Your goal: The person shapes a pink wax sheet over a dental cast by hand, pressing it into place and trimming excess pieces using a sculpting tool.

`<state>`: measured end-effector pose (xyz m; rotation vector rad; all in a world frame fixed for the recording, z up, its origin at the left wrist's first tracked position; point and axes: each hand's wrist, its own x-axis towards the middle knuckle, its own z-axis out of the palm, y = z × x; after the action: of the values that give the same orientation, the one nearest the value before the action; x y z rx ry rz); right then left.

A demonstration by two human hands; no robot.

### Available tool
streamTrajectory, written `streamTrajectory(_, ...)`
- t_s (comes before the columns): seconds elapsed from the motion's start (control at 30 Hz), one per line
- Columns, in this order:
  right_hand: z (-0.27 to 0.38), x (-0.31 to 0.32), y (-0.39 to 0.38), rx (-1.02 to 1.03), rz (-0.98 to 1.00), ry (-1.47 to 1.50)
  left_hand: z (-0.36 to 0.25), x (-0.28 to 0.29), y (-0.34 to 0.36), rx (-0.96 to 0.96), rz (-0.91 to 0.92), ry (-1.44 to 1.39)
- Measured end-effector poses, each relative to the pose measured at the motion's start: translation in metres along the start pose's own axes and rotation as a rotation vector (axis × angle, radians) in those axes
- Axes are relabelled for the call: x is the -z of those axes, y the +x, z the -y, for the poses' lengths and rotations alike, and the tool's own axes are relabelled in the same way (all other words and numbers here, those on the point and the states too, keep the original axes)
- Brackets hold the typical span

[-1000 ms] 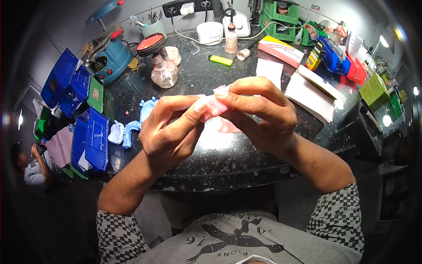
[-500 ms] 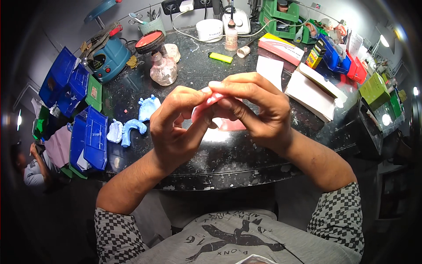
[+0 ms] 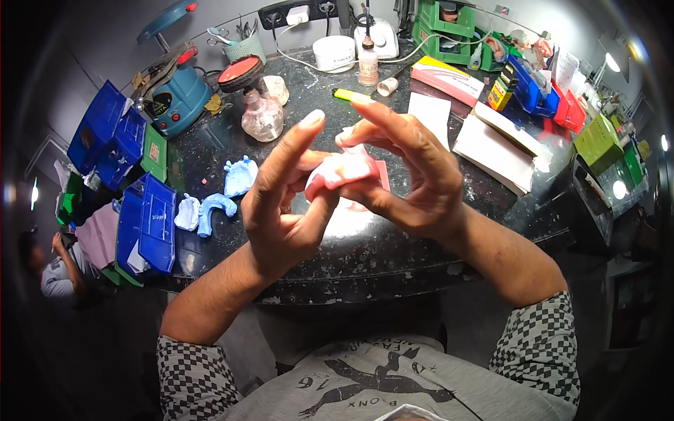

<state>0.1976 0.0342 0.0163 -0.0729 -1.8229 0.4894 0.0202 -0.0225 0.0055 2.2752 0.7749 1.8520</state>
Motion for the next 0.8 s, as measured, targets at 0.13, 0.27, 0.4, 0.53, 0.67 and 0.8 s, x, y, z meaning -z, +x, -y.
streamTrajectory(0.13, -0.001, 0.004, 0.003, 0.078, -0.047, -0.048, -0.005, 0.008, 0.001, -0.024, 0.0, 0.238)
streamTrajectory(0.27, 0.009, 0.007, 0.0, -0.006, 0.091, -0.106, -0.006, 0.009, 0.006, -0.067, 0.015, 0.234)
streamTrajectory(0.4, 0.012, -0.009, -0.006, -0.13, -0.033, -0.008, -0.009, 0.001, 0.007, 0.1, -0.014, 0.129)
streamTrajectory(0.53, 0.014, -0.014, -0.001, -0.205, -0.08, -0.155, -0.003, -0.006, 0.005, 0.182, -0.067, 0.02)
streamTrajectory(0.67, 0.003, -0.016, -0.003, -0.214, -0.033, -0.172, 0.0, -0.012, 0.002, 0.362, -0.146, -0.166)
streamTrajectory(0.8, -0.004, -0.013, -0.008, -0.456, -0.039, 0.009, 0.007, -0.005, 0.007, 0.698, -0.232, -0.437)
